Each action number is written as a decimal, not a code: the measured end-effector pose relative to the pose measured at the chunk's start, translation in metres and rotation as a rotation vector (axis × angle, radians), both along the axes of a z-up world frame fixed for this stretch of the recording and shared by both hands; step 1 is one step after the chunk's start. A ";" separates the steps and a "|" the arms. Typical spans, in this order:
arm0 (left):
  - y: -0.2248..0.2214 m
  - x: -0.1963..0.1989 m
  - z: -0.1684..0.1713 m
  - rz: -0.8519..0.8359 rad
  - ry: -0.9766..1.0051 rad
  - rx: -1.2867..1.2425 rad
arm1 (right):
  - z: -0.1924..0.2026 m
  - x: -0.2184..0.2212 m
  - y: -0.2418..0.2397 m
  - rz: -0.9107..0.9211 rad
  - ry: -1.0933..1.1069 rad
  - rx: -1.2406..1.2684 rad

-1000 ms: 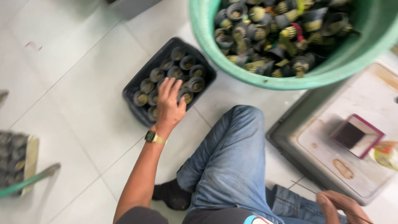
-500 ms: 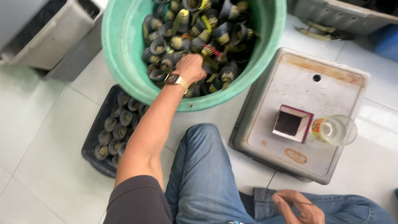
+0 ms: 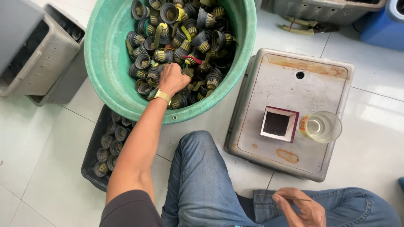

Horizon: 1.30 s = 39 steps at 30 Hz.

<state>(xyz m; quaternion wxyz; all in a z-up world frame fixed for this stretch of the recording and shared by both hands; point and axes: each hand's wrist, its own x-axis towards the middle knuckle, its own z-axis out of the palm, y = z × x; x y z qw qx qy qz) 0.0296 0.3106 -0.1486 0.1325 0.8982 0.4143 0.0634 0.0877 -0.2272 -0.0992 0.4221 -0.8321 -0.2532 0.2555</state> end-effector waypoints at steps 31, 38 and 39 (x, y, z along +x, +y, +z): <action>-0.328 -0.055 0.220 -0.909 -0.379 -0.286 | 0.126 -0.025 0.008 0.203 -0.661 0.537; -0.378 -0.054 0.167 -0.617 -0.865 -0.695 | 0.086 -0.031 -0.022 0.000 -0.214 0.575; -0.382 -0.055 0.157 -0.485 -0.959 -0.923 | 0.086 -0.031 -0.024 -0.030 -0.173 0.567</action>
